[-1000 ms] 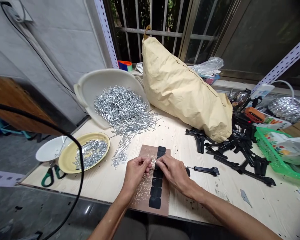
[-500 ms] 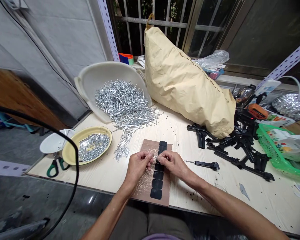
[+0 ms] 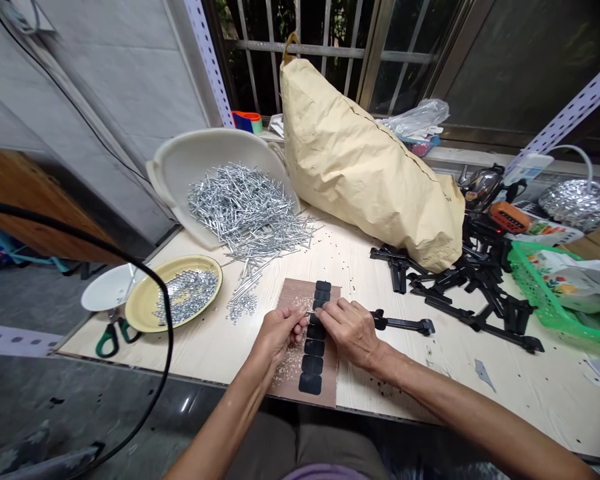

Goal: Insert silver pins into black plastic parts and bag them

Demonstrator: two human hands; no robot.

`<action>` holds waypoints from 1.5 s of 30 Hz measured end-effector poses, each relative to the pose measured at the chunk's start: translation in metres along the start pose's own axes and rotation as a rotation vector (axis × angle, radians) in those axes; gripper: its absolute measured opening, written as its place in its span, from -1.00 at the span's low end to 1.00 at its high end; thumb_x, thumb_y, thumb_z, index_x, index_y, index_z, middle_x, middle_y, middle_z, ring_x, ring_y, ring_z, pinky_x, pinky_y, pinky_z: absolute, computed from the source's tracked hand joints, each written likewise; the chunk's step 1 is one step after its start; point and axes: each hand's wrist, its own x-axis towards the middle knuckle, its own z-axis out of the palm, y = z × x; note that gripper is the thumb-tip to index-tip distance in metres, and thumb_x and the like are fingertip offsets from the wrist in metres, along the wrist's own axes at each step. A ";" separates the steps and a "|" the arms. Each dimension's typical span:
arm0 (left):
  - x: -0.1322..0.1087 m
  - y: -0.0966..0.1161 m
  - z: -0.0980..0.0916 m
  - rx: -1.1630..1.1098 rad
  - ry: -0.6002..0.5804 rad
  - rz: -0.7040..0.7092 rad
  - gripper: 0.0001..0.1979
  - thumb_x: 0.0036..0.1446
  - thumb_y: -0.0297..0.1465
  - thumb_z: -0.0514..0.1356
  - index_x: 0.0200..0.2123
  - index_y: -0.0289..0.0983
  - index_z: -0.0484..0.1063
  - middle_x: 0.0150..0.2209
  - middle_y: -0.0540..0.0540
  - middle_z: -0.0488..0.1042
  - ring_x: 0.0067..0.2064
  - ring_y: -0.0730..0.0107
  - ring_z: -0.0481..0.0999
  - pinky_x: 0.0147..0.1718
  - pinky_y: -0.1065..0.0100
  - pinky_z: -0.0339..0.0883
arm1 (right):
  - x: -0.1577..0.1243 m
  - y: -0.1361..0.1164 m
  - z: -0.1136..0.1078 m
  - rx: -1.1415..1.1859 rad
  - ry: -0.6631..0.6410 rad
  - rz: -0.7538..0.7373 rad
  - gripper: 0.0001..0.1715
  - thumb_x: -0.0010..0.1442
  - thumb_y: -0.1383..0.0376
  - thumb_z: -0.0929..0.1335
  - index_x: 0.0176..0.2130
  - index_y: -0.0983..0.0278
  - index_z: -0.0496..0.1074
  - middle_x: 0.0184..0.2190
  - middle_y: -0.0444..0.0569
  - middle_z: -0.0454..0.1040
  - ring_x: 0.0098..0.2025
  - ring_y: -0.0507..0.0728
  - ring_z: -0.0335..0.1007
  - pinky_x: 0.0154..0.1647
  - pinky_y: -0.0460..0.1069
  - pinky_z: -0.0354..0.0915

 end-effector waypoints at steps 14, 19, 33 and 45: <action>0.002 0.000 0.000 0.131 0.019 0.163 -0.66 -0.13 -0.18 0.32 -0.58 -0.37 0.41 -0.63 0.01 0.39 -0.67 0.64 0.24 -0.70 0.55 0.12 | 0.006 0.000 -0.006 0.219 -0.103 0.277 -0.66 0.34 0.20 0.15 -0.28 0.24 0.42 -0.37 -0.06 0.43 -0.37 0.03 0.33 -0.40 -0.09 0.10; -0.001 -0.001 0.001 0.070 -0.013 0.190 -0.68 -0.13 -0.19 0.32 -0.47 -0.38 0.48 -0.55 -0.03 0.45 -0.61 0.61 0.30 -0.62 0.53 0.19 | 0.007 -0.002 -0.010 0.256 -0.114 0.284 -0.70 0.33 0.21 0.16 -0.22 0.21 0.42 -0.33 -0.08 0.44 -0.35 0.02 0.35 -0.40 -0.10 0.11; -0.003 0.002 -0.002 0.545 -0.011 0.446 -0.67 0.08 -0.14 0.12 -0.55 -0.27 0.25 -0.63 0.11 0.20 -0.61 0.56 0.16 -0.61 0.48 0.05 | 0.010 0.008 -0.001 0.971 -0.311 0.542 -0.61 0.28 0.12 0.20 -0.44 0.30 0.36 -0.53 -0.16 0.40 -0.49 -0.02 0.26 -0.49 -0.13 0.10; 0.001 -0.004 0.005 0.385 -0.174 0.196 -0.60 0.11 0.02 -0.01 -0.48 -0.19 0.02 -0.59 0.16 -0.07 -0.64 0.59 -0.13 -0.68 0.48 -0.25 | 0.001 0.010 -0.008 0.052 -0.044 0.022 -0.70 0.33 0.36 0.14 -0.35 0.24 0.37 -0.47 -0.11 0.37 -0.40 0.02 0.24 -0.43 -0.06 -0.03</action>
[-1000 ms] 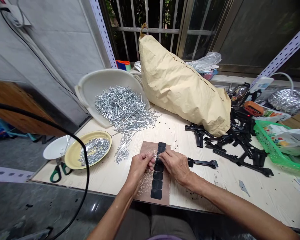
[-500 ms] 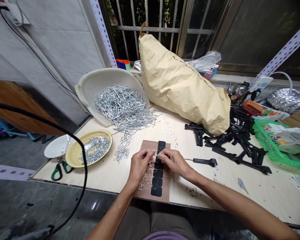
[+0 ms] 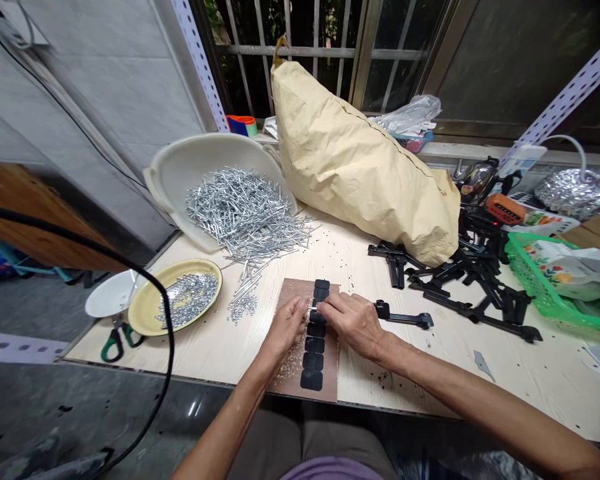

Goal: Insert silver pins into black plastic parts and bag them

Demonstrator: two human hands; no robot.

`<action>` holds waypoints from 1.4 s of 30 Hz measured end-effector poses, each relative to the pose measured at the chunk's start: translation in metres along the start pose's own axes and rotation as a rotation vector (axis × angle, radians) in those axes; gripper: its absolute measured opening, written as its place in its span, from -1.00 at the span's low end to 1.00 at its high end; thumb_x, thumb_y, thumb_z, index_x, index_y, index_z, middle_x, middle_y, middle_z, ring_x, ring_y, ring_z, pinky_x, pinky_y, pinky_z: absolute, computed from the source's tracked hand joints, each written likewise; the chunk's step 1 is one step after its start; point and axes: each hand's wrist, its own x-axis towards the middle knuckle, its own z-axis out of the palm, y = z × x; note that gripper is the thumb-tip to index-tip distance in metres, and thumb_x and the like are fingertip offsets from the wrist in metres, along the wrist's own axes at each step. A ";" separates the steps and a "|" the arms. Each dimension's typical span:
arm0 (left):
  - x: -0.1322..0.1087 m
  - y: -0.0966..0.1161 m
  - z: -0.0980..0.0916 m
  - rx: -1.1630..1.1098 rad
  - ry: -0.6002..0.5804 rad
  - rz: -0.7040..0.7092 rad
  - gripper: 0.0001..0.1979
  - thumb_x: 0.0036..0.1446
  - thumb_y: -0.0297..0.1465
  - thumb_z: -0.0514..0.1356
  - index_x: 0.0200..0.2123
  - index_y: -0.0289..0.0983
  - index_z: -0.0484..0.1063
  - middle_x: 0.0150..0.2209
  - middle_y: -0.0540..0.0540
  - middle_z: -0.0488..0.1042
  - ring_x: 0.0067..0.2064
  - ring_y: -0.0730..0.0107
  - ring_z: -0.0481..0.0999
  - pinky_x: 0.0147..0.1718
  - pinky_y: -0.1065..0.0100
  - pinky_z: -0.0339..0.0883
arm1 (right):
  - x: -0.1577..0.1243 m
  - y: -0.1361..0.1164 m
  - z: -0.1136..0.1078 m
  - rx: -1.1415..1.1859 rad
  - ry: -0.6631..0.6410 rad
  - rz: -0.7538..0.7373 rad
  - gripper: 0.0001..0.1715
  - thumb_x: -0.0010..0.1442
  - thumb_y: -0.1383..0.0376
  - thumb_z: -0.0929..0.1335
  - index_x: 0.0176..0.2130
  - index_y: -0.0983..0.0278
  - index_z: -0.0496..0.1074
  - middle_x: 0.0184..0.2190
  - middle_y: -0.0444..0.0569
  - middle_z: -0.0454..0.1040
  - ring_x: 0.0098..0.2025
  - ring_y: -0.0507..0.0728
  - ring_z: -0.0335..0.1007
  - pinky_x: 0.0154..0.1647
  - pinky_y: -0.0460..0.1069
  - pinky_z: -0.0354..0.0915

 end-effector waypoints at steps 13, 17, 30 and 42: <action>-0.002 0.008 -0.005 0.473 0.113 0.317 -0.66 0.21 -0.17 -0.06 -0.54 -0.22 0.11 -0.55 0.08 0.09 -0.48 0.45 0.13 -0.47 0.41 0.04 | 0.001 -0.001 -0.005 0.457 -0.123 0.275 -0.74 0.31 0.17 0.18 -0.23 0.24 0.37 -0.32 -0.10 0.43 -0.36 0.00 0.33 -0.43 -0.12 0.10; -0.002 0.008 -0.005 0.431 0.124 0.316 -0.66 0.18 -0.15 -0.02 -0.54 -0.22 0.16 -0.55 0.08 0.10 -0.48 0.44 0.13 -0.48 0.42 0.05 | -0.001 -0.003 -0.005 0.313 -0.092 0.218 -0.66 0.34 0.19 0.13 -0.27 0.25 0.39 -0.34 -0.06 0.40 -0.39 0.00 0.30 -0.44 -0.10 0.08; -0.005 0.009 -0.004 0.068 -0.016 0.120 -0.61 0.15 -0.02 -0.04 -0.43 -0.24 0.17 -0.60 0.14 -0.01 -0.62 0.57 -0.04 -0.67 0.48 -0.17 | 0.004 -0.004 -0.014 0.531 -0.094 0.350 -0.79 0.30 0.22 0.20 -0.27 0.22 0.37 -0.34 -0.12 0.42 -0.34 0.01 0.31 -0.34 -0.10 0.15; -0.007 0.008 0.002 -0.194 -0.022 -0.081 -0.57 0.04 0.04 0.07 -0.45 -0.22 0.11 -0.60 0.19 -0.10 -0.66 0.66 -0.19 -0.70 0.54 -0.36 | 0.001 -0.008 -0.005 0.009 0.048 0.060 -0.70 0.32 0.35 0.17 -0.39 0.25 0.36 -0.45 -0.08 0.36 -0.37 0.04 0.21 -0.39 -0.04 -0.03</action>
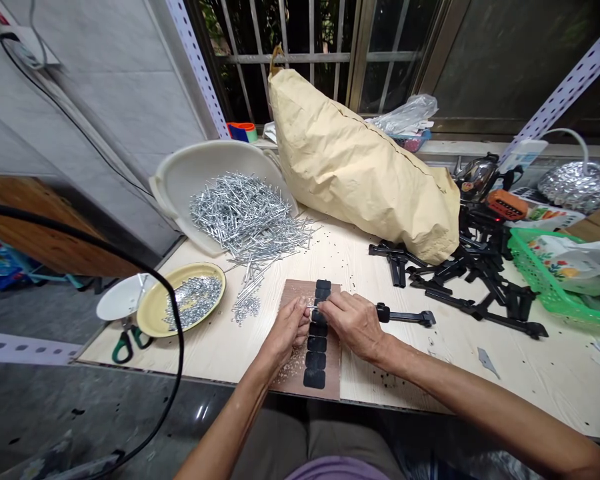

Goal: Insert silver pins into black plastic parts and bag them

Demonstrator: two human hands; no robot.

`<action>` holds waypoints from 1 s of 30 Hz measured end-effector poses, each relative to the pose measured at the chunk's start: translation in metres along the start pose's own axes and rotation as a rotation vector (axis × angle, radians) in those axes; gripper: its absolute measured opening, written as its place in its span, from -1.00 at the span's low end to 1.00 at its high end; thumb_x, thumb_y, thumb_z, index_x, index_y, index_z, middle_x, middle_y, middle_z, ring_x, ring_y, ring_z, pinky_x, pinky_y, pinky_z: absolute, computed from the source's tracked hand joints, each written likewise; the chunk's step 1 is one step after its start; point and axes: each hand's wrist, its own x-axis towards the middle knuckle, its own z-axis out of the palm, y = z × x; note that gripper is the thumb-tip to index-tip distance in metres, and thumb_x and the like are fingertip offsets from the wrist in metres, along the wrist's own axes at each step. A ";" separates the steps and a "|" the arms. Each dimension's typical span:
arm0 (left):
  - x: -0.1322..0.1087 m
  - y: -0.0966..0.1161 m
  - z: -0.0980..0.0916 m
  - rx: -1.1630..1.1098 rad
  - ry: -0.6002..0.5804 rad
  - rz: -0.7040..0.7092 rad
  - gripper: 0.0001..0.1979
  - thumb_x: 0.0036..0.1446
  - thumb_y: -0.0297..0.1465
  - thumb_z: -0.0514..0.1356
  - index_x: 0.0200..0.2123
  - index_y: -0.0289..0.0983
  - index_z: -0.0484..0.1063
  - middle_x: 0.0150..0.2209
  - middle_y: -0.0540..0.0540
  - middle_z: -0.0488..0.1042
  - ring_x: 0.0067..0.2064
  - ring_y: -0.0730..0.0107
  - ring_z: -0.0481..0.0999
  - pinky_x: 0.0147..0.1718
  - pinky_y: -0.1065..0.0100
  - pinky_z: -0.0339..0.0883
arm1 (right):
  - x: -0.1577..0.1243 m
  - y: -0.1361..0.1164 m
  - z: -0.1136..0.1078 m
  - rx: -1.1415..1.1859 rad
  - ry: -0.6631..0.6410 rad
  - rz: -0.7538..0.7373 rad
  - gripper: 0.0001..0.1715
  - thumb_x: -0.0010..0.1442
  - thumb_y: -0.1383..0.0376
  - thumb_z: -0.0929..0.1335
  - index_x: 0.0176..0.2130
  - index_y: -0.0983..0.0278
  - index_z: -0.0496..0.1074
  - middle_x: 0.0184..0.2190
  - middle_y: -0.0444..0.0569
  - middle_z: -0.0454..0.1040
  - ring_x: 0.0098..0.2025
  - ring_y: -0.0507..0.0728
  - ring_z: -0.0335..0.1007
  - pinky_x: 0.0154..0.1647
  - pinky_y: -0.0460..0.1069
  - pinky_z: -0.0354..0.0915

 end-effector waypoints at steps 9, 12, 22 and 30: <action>-0.007 -0.002 0.005 0.633 0.290 0.492 -0.68 0.21 -0.19 -0.02 -0.52 -0.23 0.20 -0.55 0.06 0.19 -0.48 0.45 0.18 -0.46 0.39 0.04 | -0.001 -0.002 -0.001 0.107 0.009 0.062 -0.70 0.33 0.27 0.16 -0.35 0.25 0.39 -0.43 -0.08 0.40 -0.39 0.03 0.26 -0.37 -0.06 0.05; -0.008 -0.003 0.004 0.669 0.298 0.492 -0.68 0.22 -0.19 -0.05 -0.51 -0.22 0.22 -0.55 0.05 0.21 -0.48 0.42 0.20 -0.45 0.37 0.03 | -0.003 -0.002 -0.003 0.261 -0.054 0.123 -0.74 0.33 0.25 0.16 -0.26 0.24 0.38 -0.37 -0.10 0.41 -0.40 -0.01 0.29 -0.41 -0.09 0.08; -0.002 -0.004 0.001 0.105 0.039 -0.069 -0.52 -0.03 0.08 0.10 -0.51 -0.21 0.08 -0.64 0.20 -0.06 -0.68 0.66 -0.18 -0.70 0.46 -0.35 | -0.008 0.006 0.003 -0.065 0.045 -0.181 -0.72 0.32 0.38 0.16 -0.28 0.24 0.41 -0.44 -0.07 0.40 -0.37 0.06 0.19 -0.41 -0.01 -0.02; -0.005 -0.002 0.003 -0.029 -0.003 -0.128 -0.50 -0.11 0.07 0.17 -0.50 -0.23 0.11 -0.65 0.22 -0.03 -0.70 0.73 -0.17 -0.72 0.52 -0.40 | -0.011 0.005 0.000 -0.098 0.136 -0.211 -0.76 0.30 0.37 0.20 -0.27 0.26 0.44 -0.42 -0.05 0.44 -0.38 0.07 0.16 -0.38 0.02 0.00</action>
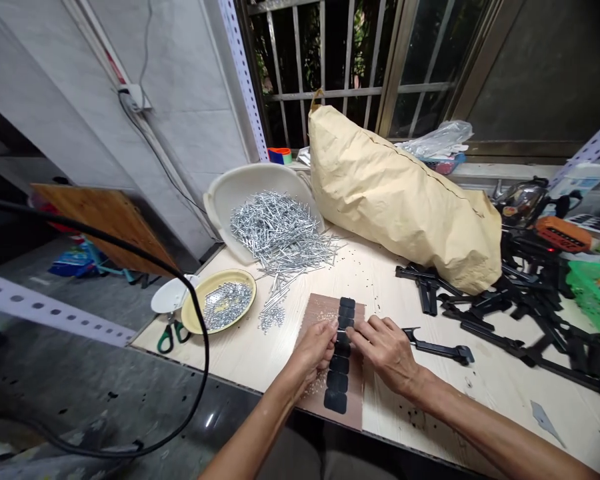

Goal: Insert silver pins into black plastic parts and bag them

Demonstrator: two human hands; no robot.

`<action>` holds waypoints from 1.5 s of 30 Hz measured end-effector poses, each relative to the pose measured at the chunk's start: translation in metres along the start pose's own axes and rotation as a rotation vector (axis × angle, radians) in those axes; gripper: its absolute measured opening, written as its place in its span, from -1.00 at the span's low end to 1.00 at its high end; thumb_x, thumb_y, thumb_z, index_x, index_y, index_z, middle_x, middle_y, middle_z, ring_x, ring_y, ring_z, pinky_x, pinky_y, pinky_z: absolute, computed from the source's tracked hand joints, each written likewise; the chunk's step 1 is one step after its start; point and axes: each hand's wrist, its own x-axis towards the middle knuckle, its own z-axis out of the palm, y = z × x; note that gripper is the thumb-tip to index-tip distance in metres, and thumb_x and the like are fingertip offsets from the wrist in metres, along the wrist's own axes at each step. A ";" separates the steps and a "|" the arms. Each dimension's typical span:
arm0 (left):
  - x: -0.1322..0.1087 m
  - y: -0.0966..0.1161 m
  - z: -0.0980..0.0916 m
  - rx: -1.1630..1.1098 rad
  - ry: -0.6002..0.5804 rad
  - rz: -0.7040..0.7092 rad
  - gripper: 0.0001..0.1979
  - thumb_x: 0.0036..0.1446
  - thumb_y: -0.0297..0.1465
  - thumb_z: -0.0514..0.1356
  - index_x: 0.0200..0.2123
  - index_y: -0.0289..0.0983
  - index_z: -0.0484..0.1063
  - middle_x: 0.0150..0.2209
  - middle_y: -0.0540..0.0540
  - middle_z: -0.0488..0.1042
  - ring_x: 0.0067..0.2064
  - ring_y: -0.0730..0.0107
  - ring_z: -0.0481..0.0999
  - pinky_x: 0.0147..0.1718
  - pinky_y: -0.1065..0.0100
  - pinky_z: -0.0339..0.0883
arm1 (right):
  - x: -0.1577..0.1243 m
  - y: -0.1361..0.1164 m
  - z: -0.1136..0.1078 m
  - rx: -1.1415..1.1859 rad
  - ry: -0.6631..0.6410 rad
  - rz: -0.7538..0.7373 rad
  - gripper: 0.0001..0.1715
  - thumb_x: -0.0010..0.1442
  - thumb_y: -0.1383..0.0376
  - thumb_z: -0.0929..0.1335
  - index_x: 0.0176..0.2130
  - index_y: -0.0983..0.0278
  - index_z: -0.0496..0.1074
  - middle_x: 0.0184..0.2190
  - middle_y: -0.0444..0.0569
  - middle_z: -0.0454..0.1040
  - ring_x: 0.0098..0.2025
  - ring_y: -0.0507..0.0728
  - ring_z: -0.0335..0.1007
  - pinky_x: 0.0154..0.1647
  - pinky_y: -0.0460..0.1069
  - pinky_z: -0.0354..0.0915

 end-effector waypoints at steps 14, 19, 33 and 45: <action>-0.001 -0.003 -0.003 -0.170 -0.009 -0.043 -0.55 -0.16 -0.05 0.30 -0.46 -0.31 0.28 -0.68 0.22 0.00 -0.70 0.74 -0.09 -0.75 0.56 -0.31 | 0.003 0.001 -0.003 -0.050 0.069 -0.026 -0.78 0.28 0.42 0.22 -0.25 0.29 0.44 -0.44 -0.07 0.43 -0.41 0.04 0.16 -0.39 0.00 -0.03; 0.002 -0.003 -0.003 -0.235 0.080 0.109 -0.63 -0.15 -0.17 0.34 -0.47 -0.36 0.36 -0.62 0.10 0.25 -0.66 0.69 0.16 -0.74 0.58 -0.04 | 0.002 -0.002 0.001 0.015 -0.004 0.125 -0.82 0.28 0.36 0.24 -0.27 0.25 0.43 -0.45 -0.11 0.42 -0.39 0.04 0.22 -0.38 -0.03 0.01; 0.006 -0.001 -0.014 -0.542 -0.023 0.026 -0.82 0.01 -0.58 0.26 -0.24 -0.44 0.49 -0.44 -0.08 0.45 -0.50 0.64 0.39 -0.47 0.58 0.37 | 0.006 -0.005 -0.005 0.308 -0.100 0.418 -0.76 0.31 0.25 0.20 -0.15 0.18 0.42 -0.34 -0.10 0.45 -0.30 0.02 0.37 -0.32 -0.11 0.15; 0.001 -0.006 0.001 -0.287 0.206 0.168 -0.75 -0.09 -0.51 0.34 -0.26 -0.42 0.50 -0.47 -0.10 0.52 -0.50 0.54 0.49 -0.42 0.50 0.45 | 0.001 -0.007 -0.007 0.267 -0.167 0.410 -0.79 0.29 0.26 0.22 -0.17 0.16 0.43 -0.33 -0.13 0.44 -0.32 0.01 0.36 -0.37 -0.10 0.12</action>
